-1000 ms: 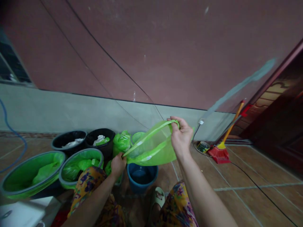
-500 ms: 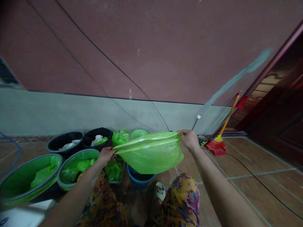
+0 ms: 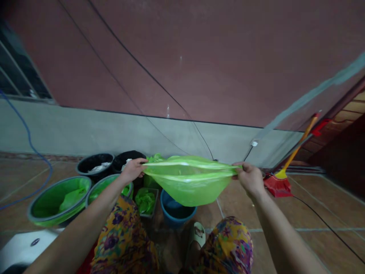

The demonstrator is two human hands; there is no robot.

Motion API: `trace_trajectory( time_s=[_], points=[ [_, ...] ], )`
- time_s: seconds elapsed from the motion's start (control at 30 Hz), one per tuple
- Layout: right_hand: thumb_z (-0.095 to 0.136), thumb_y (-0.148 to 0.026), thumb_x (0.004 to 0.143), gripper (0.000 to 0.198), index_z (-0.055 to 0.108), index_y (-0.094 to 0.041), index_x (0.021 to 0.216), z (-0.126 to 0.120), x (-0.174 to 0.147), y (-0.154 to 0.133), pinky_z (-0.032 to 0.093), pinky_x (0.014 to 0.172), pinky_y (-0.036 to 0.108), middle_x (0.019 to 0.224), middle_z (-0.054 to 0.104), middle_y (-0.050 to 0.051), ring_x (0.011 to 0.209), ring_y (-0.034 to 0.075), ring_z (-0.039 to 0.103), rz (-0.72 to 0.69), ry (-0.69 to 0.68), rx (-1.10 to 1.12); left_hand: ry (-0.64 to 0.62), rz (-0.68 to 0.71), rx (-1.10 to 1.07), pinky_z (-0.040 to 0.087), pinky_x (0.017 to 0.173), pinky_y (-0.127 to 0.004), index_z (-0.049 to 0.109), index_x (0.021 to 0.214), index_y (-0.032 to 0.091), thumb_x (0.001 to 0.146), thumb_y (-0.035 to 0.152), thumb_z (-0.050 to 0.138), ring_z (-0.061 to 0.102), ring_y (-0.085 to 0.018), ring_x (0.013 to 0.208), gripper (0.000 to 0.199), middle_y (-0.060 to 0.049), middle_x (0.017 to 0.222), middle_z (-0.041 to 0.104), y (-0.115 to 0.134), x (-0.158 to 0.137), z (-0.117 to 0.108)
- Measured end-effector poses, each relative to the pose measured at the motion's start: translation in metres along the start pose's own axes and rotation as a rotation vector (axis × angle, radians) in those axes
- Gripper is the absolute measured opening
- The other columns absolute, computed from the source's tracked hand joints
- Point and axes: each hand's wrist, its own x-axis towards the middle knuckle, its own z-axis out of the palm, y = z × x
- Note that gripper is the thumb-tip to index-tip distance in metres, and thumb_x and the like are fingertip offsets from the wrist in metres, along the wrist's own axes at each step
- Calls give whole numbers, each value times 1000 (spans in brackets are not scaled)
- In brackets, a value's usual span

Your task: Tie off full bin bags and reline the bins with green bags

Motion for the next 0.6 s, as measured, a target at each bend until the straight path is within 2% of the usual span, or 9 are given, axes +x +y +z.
trace_trajectory(
  time_s=[0.07, 0.1, 0.13, 0.17, 0.23, 0.3, 0.37, 0.47, 0.6],
  points=[
    [73, -32, 60, 23, 68, -18, 79, -3, -5, -2, 51, 53, 24, 71, 67, 2, 57, 12, 59, -83, 41, 53, 116, 111, -29, 48, 52, -21, 65, 123, 12, 82, 18, 56, 58, -11, 48, 42, 4, 57, 61, -2, -1, -2],
    [71, -33, 62, 23, 68, -19, 80, -5, -9, 2, 51, 54, 25, 71, 67, 2, 57, 13, 59, -103, 27, 52, 152, 165, 25, 50, 55, -23, 63, 126, 12, 84, 20, 54, 60, -13, 51, 44, 3, 60, 63, -7, -4, -2],
    [69, -34, 64, 20, 68, -19, 77, -7, -13, 8, 50, 54, 25, 68, 66, 2, 57, 13, 59, -102, -27, -11, 138, 213, 132, 52, 60, -25, 63, 127, 12, 85, 21, 53, 63, -15, 56, 44, 1, 64, 66, -15, -9, -2],
    [66, -32, 65, 15, 67, -19, 73, -9, -18, 19, 48, 54, 26, 64, 64, 1, 55, 14, 58, -89, -104, -134, 80, 249, 279, 54, 65, -27, 65, 125, 13, 86, 22, 54, 67, -17, 63, 42, -2, 69, 70, -26, -15, -2],
    [58, -24, 67, 10, 65, -19, 63, -14, -31, 48, 45, 56, 27, 55, 62, 2, 55, 16, 58, -63, -341, -543, -141, 293, 597, 54, 85, -31, 70, 118, 15, 83, 17, 56, 72, -23, 90, 38, -9, 95, 76, -51, -31, -1],
    [53, -14, 66, 19, 71, -20, 68, -17, -44, 80, 44, 63, 26, 65, 69, 3, 64, 17, 63, -129, -445, -852, -319, 246, 858, 50, 97, -33, 70, 117, 17, 78, 9, 56, 69, -25, 109, 42, -12, 115, 74, -74, -48, -1],
    [50, -10, 69, 28, 74, -21, 77, -17, -56, 102, 44, 67, 25, 75, 73, 4, 73, 18, 66, -149, -488, -998, -411, 209, 966, 48, 101, -33, 68, 122, 17, 80, 8, 53, 66, -25, 115, 46, -12, 121, 72, -85, -61, -2],
    [46, -11, 76, 31, 75, -21, 84, -6, -67, 108, 44, 70, 25, 82, 75, 5, 79, 19, 68, -145, -482, -1032, -375, 204, 983, 46, 101, -32, 59, 135, 17, 82, 8, 49, 65, -23, 116, 55, -13, 126, 70, -80, -69, -3],
    [44, -15, 79, 32, 73, -20, 93, 29, -81, 87, 47, 80, 27, 92, 75, 5, 87, 19, 68, -208, -482, -805, -341, 201, 876, 47, 97, -34, 41, 151, 17, 87, 16, 49, 68, -25, 108, 64, -12, 113, 74, -61, -75, 8]
  ],
)
